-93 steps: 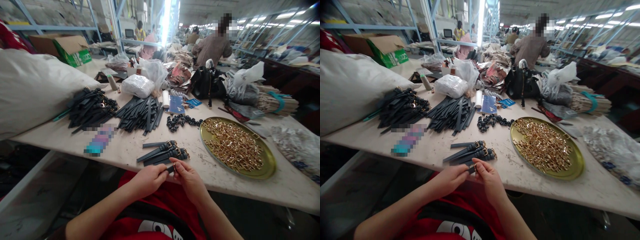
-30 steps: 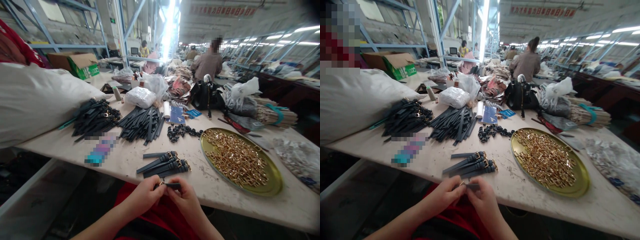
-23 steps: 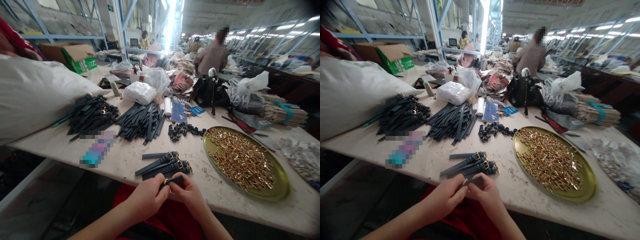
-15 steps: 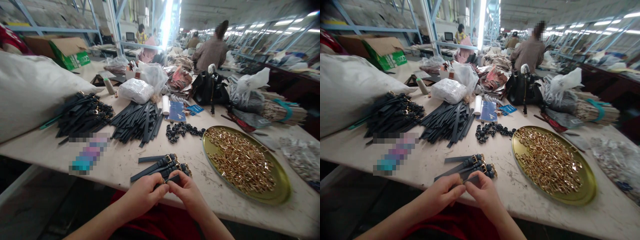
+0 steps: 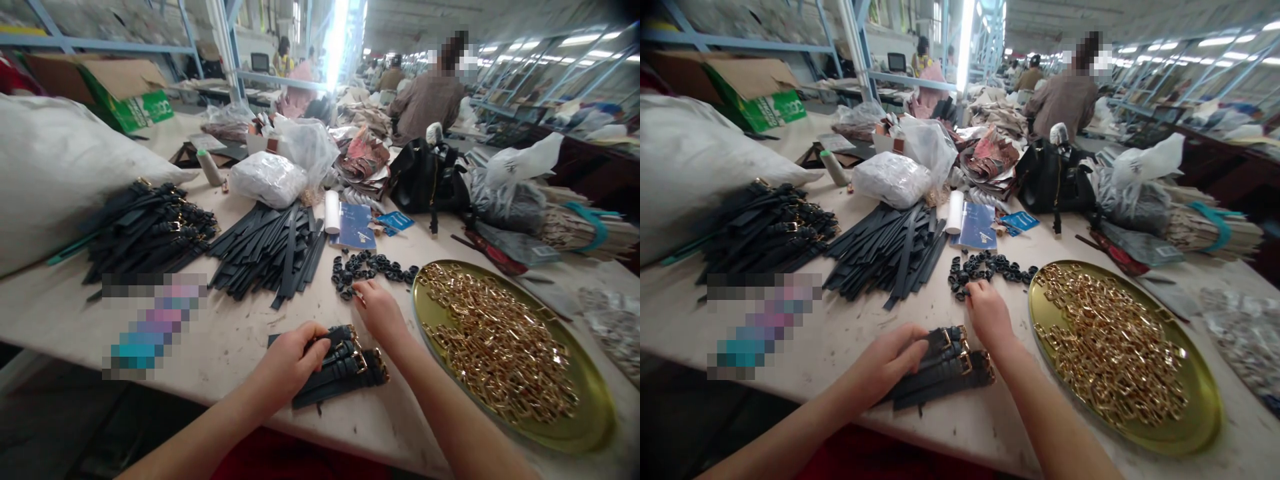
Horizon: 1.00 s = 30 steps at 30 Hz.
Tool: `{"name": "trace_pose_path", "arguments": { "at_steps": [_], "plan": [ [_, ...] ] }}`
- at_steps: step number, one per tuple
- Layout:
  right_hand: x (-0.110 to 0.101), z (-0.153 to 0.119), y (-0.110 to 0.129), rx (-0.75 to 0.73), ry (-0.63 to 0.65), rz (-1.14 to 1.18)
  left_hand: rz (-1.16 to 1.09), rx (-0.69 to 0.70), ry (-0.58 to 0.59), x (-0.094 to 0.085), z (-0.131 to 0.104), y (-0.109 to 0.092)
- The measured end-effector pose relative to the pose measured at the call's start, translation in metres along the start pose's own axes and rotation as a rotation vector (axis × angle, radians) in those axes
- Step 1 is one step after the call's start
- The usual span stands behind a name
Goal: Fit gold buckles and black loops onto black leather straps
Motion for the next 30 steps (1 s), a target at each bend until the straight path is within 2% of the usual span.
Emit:
{"name": "trace_pose_path", "arguments": {
  "at_steps": [3,6,8,10,13,15,17,20,25,30],
  "plan": [
    [0.009,0.013,-0.014,0.028,0.009,-0.061,-0.017,-0.019,-0.012,0.0,0.002,0.003],
    [0.001,0.009,-0.018,0.058,-0.024,-0.015,-0.007,-0.026,-0.058,-0.003,0.0,0.006],
    [-0.008,-0.003,-0.013,0.081,-0.031,0.035,-0.014,-0.03,-0.108,-0.006,-0.003,0.007],
    [-0.009,-0.022,-0.003,0.152,0.035,0.25,-0.043,-0.034,-0.171,-0.008,-0.007,0.005],
    [0.008,-0.061,0.024,0.32,0.227,0.776,-0.085,-0.002,-0.233,-0.006,-0.016,-0.002],
    [0.017,-0.086,0.042,0.392,0.305,1.002,-0.086,0.026,-0.211,0.003,-0.024,-0.007],
    [0.021,-0.106,0.053,0.431,0.335,1.11,-0.063,0.045,-0.155,0.014,-0.035,-0.01],
    [0.022,-0.126,0.058,0.438,0.33,1.161,0.009,0.072,-0.102,0.023,-0.052,-0.013],
    [0.014,-0.15,0.073,0.304,0.306,1.036,0.108,0.13,-0.082,0.025,-0.074,-0.02],
    [0.019,-0.166,0.079,0.315,0.309,1.075,0.085,0.169,-0.099,0.028,-0.089,-0.031]
  ]
}}
Point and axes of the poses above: each hand's wrist, its own z-axis towards the middle knuckle, its own x-axis out of the palm, y = z × x, the point moved 9 cm from there along z, towards the middle knuckle, and after that the axes turned 13 degrees about z, right-handed, at the moved point
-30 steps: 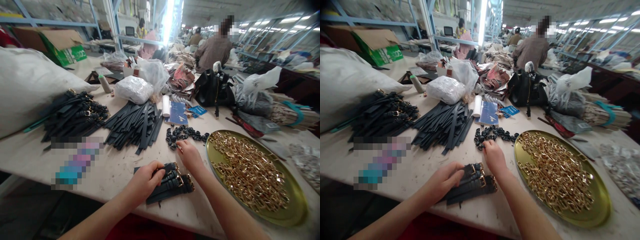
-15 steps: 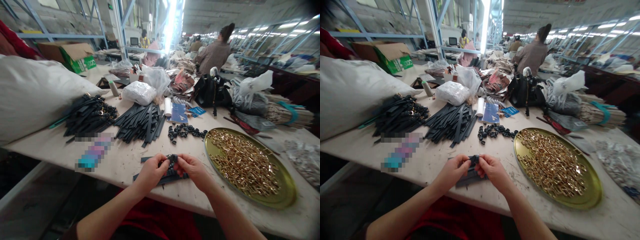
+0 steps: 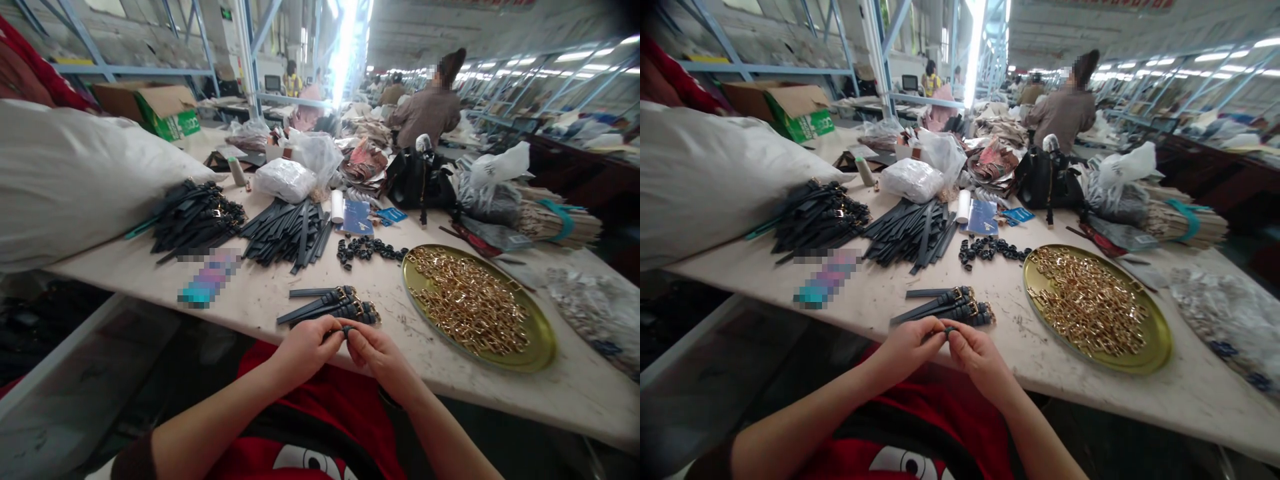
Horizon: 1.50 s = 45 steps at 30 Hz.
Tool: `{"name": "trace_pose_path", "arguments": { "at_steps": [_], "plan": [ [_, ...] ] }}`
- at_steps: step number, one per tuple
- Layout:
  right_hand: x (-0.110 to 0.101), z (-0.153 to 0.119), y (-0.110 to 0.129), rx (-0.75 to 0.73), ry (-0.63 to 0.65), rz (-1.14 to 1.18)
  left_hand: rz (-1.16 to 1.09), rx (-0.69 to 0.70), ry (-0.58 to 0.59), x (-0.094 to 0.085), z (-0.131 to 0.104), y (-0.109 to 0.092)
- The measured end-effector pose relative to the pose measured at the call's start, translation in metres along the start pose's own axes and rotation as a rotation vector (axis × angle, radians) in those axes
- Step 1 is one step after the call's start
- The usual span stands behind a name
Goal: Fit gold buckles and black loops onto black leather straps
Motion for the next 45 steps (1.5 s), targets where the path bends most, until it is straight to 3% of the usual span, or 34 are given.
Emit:
{"name": "trace_pose_path", "arguments": {
  "at_steps": [5,10,14,18,22,27,33,37,42,45],
  "plan": [
    [-0.011,-0.003,0.0,-0.083,-0.183,0.093,-0.207,0.011,0.043,0.007,-0.009,0.0],
    [0.003,-0.005,-0.008,-0.052,-0.156,0.168,-0.298,-0.076,0.012,0.008,-0.008,0.019],
    [-0.001,-0.003,-0.012,-0.065,-0.156,0.246,-0.298,-0.157,0.04,0.011,-0.002,0.03],
    [-0.006,0.006,-0.031,0.097,-0.172,0.41,-0.224,-0.198,0.022,0.008,0.004,0.037],
    [0.008,0.013,-0.048,0.302,-0.029,0.526,-0.047,-0.228,0.018,0.005,0.013,0.044],
    [0.002,0.021,-0.054,0.325,-0.02,0.592,0.078,-0.246,0.046,0.007,0.025,0.049],
    [-0.032,0.033,-0.028,0.011,-0.246,0.181,-0.358,-0.286,0.148,0.021,0.027,0.048],
    [-0.051,0.033,-0.023,-0.076,-0.407,-0.111,-0.471,-0.331,0.203,0.028,0.028,0.052],
    [-0.039,0.035,-0.03,-0.033,-0.194,-0.335,-0.53,-0.394,0.297,0.043,0.028,0.061],
    [-0.035,0.03,-0.027,-0.063,-0.154,-0.465,-0.593,-0.388,0.354,0.048,0.024,0.058]
  ]
}}
Point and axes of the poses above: each hand's wrist, its own z-axis towards the middle knuckle, its own x-axis out of the palm, y = z × x, the point moved 9 cm from there along z, towards the middle knuckle, and after that the axes turned 13 degrees about z, right-handed, at the moved point
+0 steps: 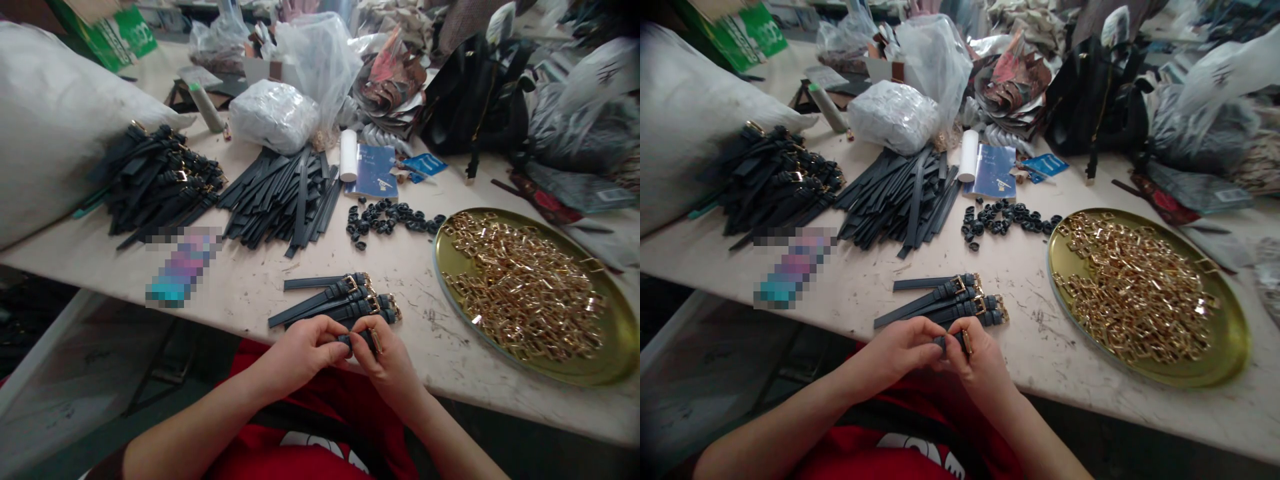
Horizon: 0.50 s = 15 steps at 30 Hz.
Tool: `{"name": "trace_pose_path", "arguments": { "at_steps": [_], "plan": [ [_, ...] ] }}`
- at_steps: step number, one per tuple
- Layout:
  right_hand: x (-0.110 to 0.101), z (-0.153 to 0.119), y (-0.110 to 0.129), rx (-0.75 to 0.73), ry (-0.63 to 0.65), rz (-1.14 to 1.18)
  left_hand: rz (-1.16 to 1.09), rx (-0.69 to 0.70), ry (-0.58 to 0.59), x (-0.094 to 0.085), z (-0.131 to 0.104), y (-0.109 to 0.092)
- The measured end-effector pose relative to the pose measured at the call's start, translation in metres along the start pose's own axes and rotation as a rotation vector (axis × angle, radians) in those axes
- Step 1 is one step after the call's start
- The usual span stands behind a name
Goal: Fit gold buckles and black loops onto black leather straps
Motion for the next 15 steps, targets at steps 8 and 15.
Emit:
{"name": "trace_pose_path", "arguments": {
  "at_steps": [8,15],
  "plan": [
    [0.01,-0.02,0.005,0.011,-0.053,0.118,0.017,0.026,-0.023,0.009,-0.01,-0.003],
    [0.015,-0.044,0.017,-0.101,-0.113,0.228,0.402,0.12,0.059,0.024,-0.029,-0.012]
  ]
}}
Point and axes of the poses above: each hand's wrist, its own z-axis towards the middle knuckle, its own x-axis out of the palm, y = z × x, the point moved 9 cm from there along z, towards the middle knuckle, and after that the axes turned 13 degrees about z, right-handed, at the moved point
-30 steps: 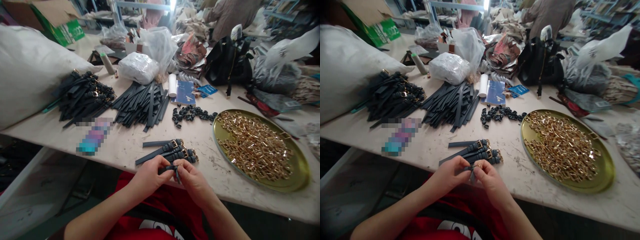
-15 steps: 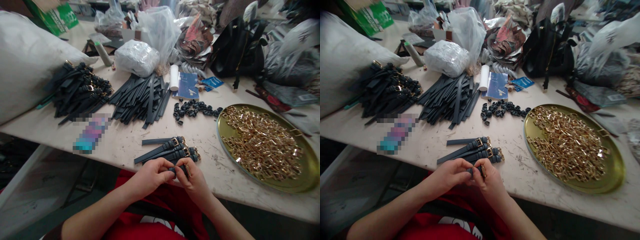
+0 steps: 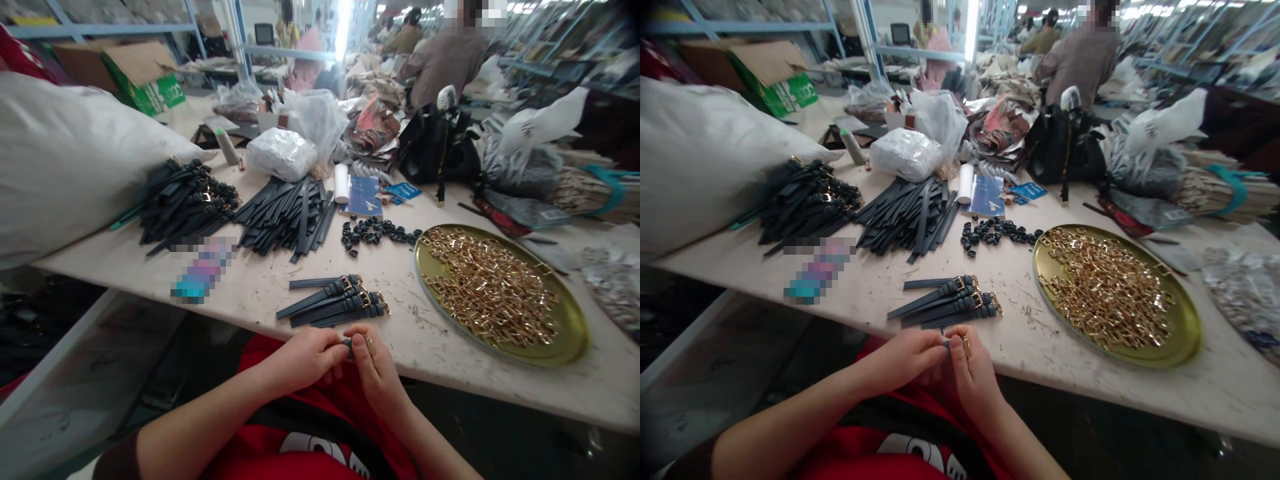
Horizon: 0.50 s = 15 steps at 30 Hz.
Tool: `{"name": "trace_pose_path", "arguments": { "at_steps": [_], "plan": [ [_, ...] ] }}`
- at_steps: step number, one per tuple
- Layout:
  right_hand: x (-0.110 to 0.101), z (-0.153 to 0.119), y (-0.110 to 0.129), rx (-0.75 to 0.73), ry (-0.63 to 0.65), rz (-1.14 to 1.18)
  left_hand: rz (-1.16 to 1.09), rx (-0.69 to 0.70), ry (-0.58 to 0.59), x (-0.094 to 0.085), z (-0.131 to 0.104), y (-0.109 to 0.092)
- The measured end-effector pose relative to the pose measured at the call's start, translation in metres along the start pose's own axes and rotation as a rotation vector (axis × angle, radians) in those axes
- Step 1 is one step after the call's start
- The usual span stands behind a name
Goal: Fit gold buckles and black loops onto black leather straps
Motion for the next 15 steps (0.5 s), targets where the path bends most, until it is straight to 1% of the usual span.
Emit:
{"name": "trace_pose_path", "arguments": {
  "at_steps": [2,3,5,6,8,10,12,15],
  "plan": [
    [0.004,0.001,0.0,-0.007,0.048,0.01,0.189,0.085,-0.082,-0.01,-0.001,-0.011],
    [0.002,0.005,0.001,-0.024,0.054,-0.02,0.29,0.125,-0.139,-0.016,0.0,-0.016],
    [-0.006,0.022,0.006,-0.097,0.033,-0.184,0.493,0.168,-0.262,-0.029,0.005,-0.022],
    [-0.011,0.032,0.011,-0.155,0.013,-0.321,0.585,0.168,-0.332,-0.036,0.009,-0.024],
    [-0.019,0.056,0.019,-0.274,-0.028,-0.611,0.713,0.141,-0.47,-0.054,0.016,-0.023],
    [-0.02,0.077,0.021,-0.363,-0.037,-0.792,0.773,0.105,-0.581,-0.073,0.022,-0.019],
    [-0.017,0.09,0.017,-0.409,-0.019,-0.848,0.796,0.064,-0.665,-0.097,0.025,-0.013],
    [-0.011,0.095,0.009,-0.437,-0.016,-0.88,0.804,-0.049,-0.793,-0.14,0.033,-0.001]
  ]
}}
Point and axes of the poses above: each hand's wrist, its own z-axis towards the middle knuckle, its own x-axis out of the palm, y = z × x, the point moved 9 cm from there along z, towards the middle knuckle, and after that the axes turned 13 degrees about z, right-handed, at the moved point
